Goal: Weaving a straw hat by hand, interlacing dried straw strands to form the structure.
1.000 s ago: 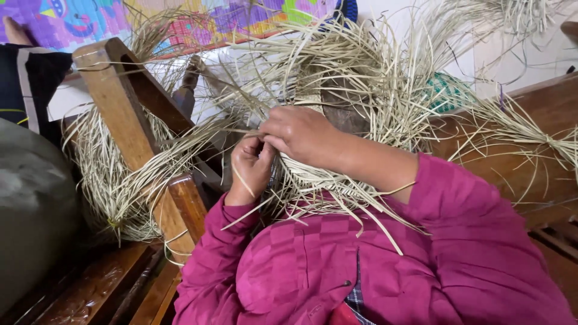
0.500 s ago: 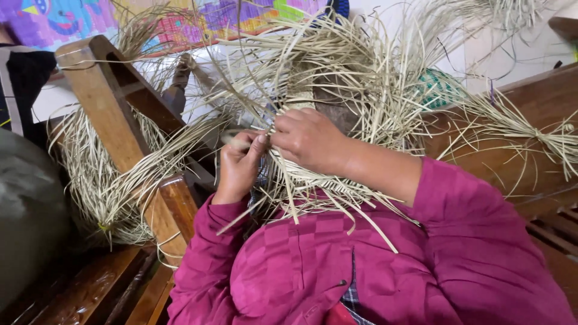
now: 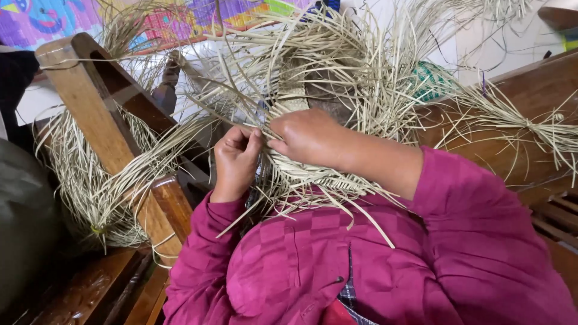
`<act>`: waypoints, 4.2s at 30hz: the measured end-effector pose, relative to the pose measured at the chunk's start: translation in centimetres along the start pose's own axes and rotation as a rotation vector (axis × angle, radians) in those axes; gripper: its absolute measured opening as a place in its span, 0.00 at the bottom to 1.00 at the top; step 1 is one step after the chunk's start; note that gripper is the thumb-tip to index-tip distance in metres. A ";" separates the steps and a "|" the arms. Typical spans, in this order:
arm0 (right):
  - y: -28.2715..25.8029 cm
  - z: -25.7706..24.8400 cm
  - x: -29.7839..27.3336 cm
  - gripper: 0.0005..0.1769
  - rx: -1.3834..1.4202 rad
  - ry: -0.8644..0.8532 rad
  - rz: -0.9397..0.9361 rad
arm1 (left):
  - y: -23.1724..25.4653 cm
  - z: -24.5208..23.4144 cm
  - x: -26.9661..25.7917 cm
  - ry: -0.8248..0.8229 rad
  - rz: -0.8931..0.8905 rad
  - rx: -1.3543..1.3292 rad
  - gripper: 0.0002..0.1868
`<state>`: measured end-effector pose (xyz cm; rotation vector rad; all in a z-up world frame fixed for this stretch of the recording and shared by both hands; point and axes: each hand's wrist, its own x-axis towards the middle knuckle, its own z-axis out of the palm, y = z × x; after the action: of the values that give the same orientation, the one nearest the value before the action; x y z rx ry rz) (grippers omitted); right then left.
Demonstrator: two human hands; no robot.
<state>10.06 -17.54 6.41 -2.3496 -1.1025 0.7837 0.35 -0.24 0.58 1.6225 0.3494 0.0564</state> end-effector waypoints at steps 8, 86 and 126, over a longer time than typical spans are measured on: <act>0.4 0.6 2.2 0.09 0.543 0.103 0.120 | -0.5 0.1 -0.2 0.027 0.067 0.039 0.08; 0.6 -1.5 3.7 0.13 0.240 0.052 -0.030 | -2.5 0.5 1.6 0.077 0.056 0.216 0.03; 0.3 -1.3 0.7 0.09 0.371 -0.005 0.263 | -2.3 1.1 1.5 -0.010 -0.203 -0.182 0.05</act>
<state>11.39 -17.37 6.99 -2.1929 -0.5910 0.9913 1.62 -0.79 -1.99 1.4003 0.4852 -0.0724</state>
